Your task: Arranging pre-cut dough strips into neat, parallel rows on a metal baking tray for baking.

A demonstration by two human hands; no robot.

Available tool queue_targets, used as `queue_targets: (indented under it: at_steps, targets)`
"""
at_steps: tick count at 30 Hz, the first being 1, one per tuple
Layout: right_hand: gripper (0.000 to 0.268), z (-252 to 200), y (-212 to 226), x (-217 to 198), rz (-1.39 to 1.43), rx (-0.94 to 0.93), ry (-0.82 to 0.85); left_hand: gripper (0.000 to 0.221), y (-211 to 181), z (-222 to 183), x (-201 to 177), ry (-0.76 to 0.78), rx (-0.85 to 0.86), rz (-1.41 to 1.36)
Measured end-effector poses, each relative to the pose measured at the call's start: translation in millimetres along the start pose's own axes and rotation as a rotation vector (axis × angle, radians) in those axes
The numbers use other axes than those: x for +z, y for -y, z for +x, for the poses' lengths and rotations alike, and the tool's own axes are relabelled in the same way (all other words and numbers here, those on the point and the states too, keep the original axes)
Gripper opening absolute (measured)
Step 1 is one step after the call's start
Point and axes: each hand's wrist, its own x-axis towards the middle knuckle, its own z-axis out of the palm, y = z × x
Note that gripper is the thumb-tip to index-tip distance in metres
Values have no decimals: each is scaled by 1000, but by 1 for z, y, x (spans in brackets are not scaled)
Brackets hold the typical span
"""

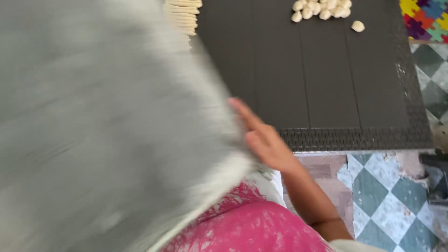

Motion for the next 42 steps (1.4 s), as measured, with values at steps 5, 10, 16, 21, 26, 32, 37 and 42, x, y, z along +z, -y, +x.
queue_targets:
  at_steps: [5, 10, 16, 21, 26, 32, 37, 42]
  targets:
    - [60, -77, 25, -41, -81, 352, -628, 52, -111, 77, 97, -89, -706, -815]
    - [60, -167, 20, -53, -62, 573, -818, 36, -97, 71, 162, 386, -556, -1038]
    - [58, -216, -18, -57, -199, 610, -880, 32, -67, 81, 213, 799, -399, -452]
    - [52, -217, -38, -58, -382, 648, -812, 42, -55, 97, 226, 852, -150, -37]
    - [49, -208, -40, -67, -353, 975, -794, 46, -54, 102, 220, 502, 226, 414]
    - [39, -173, -52, -91, -997, 552, -695, 60, -24, 231, 123, 436, -52, 504]
    - [27, -82, -57, -51, -1164, 378, -448, 17, 123, 391, 109, 18, 113, 468]
    - [28, 27, -63, -29, -859, 693, -366, 28, 115, 497, 181, 73, 76, 229]
